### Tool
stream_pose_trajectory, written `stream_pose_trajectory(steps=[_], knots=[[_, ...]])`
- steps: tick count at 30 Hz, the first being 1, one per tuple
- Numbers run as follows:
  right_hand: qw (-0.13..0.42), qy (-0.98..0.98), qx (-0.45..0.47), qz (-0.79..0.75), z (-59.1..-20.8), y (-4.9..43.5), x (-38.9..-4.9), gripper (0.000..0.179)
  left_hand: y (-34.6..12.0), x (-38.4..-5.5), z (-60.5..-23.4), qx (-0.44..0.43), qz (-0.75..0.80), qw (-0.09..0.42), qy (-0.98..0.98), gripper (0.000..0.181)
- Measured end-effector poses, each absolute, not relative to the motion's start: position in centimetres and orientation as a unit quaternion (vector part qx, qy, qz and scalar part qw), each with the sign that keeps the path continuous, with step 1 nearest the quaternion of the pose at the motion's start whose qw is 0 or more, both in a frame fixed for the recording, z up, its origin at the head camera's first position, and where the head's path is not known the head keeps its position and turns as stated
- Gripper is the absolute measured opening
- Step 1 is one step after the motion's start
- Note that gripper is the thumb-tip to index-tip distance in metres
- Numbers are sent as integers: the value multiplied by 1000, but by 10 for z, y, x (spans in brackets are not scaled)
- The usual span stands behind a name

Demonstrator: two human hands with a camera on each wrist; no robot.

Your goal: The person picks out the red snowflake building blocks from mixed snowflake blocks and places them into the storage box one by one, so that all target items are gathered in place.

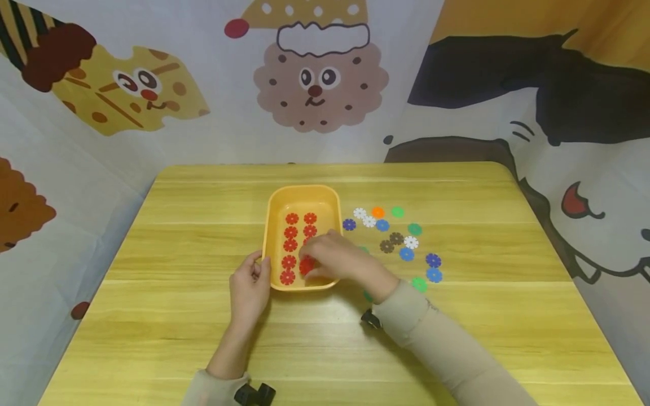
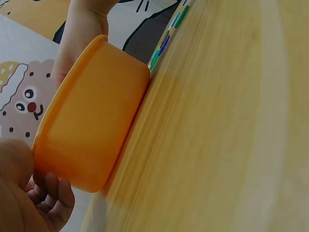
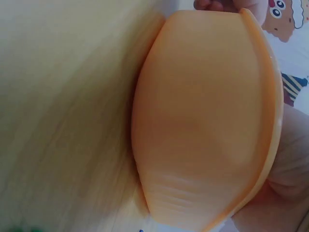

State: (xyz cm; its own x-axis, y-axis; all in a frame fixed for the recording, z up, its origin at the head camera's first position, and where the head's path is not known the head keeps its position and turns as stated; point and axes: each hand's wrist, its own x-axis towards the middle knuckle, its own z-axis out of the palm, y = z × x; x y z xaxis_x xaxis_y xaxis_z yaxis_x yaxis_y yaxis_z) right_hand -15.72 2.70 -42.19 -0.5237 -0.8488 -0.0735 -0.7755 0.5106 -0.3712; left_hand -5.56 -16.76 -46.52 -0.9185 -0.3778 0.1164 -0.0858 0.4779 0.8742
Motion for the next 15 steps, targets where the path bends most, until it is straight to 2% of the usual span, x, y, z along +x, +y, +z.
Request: stream_pose_trajectory(steps=[6, 11, 15], knots=[[124, 856, -482, -143, -423, 30, -157, 35, -165, -56, -462, 132, -503, 142, -842, 31], [118, 858, -458, -201, -424, 35, -159, 35, -163, -59, -461, 129, -498, 142, -846, 31], [79, 854, -424, -292, -425, 46, -157, 40, -165, -59, -462, 118, -471, 144, -862, 33]])
